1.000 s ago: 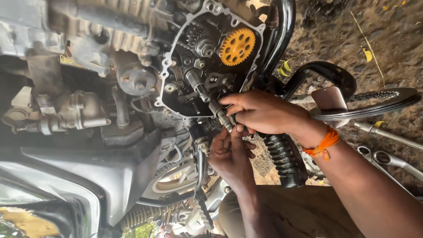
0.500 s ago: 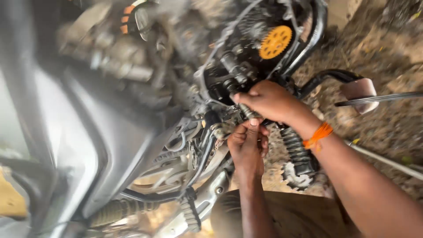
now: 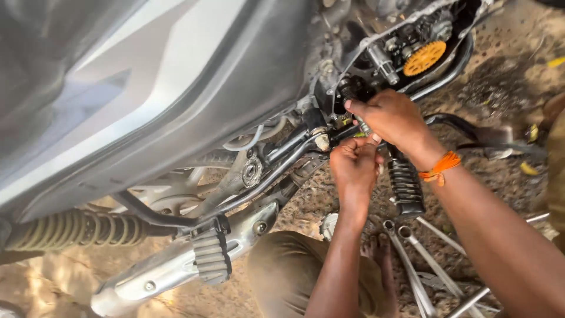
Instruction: Assembling and installing a kickstarter shaft into a motorcycle engine crankcase.
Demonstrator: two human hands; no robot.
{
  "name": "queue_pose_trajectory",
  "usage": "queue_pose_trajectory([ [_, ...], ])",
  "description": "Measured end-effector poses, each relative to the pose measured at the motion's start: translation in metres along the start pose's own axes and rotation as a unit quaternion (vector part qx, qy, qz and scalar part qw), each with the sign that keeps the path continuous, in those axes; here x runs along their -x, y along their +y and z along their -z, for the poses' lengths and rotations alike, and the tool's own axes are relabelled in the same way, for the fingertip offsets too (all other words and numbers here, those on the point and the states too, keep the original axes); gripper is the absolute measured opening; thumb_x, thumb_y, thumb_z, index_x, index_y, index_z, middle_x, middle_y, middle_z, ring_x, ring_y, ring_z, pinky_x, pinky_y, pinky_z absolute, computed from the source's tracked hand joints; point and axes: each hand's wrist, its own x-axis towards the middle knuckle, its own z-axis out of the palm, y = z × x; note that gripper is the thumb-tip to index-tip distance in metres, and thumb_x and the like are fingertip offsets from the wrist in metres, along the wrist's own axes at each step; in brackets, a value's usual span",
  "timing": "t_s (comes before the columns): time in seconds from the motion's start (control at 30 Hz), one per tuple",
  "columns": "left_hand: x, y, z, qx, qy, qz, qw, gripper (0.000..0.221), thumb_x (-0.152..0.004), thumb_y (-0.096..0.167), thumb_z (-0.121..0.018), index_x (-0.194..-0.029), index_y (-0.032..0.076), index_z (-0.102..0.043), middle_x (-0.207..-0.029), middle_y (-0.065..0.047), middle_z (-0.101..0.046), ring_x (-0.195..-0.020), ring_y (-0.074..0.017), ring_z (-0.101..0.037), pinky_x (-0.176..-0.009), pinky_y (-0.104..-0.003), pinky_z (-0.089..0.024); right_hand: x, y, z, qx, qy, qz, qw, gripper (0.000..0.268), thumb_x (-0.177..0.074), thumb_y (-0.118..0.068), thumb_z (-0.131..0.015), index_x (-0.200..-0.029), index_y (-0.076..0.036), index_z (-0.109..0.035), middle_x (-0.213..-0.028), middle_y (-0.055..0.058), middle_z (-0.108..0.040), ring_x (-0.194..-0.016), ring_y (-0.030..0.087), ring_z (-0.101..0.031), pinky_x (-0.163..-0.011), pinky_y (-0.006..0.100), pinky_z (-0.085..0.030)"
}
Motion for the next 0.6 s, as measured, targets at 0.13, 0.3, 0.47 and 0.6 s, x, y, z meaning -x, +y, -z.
queue_pose_trajectory([
  [0.13,-0.009,-0.008,0.009,-0.023,-0.021,-0.051,0.998,0.023,-0.099,0.019,-0.074,-0.089,-0.001,-0.073,-0.066,-0.001,-0.065,-0.048,-0.0041,-0.05,-0.043,-0.02,-0.037,-0.008,0.026,-0.001,-0.054,-0.006,0.032,0.998,0.041,-0.09,-0.041,-0.07,-0.072,-0.004,-0.072,-0.061,0.001,-0.067,-0.055,0.017,-0.059,-0.052,0.034,-0.044],
  [0.3,-0.023,-0.014,0.023,0.084,-0.072,0.054,0.992,0.022,-0.089,0.02,-0.08,-0.093,0.0,-0.073,-0.068,-0.002,-0.068,-0.049,-0.0077,-0.056,-0.043,-0.022,-0.04,-0.03,0.106,-0.004,-0.402,0.039,0.016,0.915,0.023,-0.099,-0.025,-0.068,-0.106,-0.002,-0.068,-0.092,0.002,-0.062,-0.083,0.014,-0.057,-0.075,0.029,-0.051],
  [0.47,-0.032,-0.019,0.033,0.121,-0.109,0.057,0.985,0.026,-0.089,0.022,-0.083,-0.1,0.001,-0.074,-0.081,-0.003,-0.07,-0.064,-0.0072,-0.061,-0.053,-0.021,-0.046,0.067,0.063,0.0,-0.38,0.036,0.065,0.922,0.024,-0.089,-0.003,-0.059,-0.11,0.001,-0.069,-0.106,0.009,-0.071,-0.099,0.017,-0.067,-0.086,0.03,-0.055],
  [0.6,-0.04,-0.024,0.033,0.201,-0.109,0.104,0.968,0.03,-0.092,0.026,-0.077,-0.105,-0.001,-0.073,-0.091,-0.009,-0.075,-0.074,-0.0135,-0.069,-0.061,-0.024,-0.056,0.096,0.054,-0.015,-0.258,0.176,0.081,0.946,0.015,-0.1,-0.005,-0.061,-0.112,0.002,-0.067,-0.103,0.014,-0.072,-0.087,0.02,-0.071,-0.07,0.032,-0.061],
])
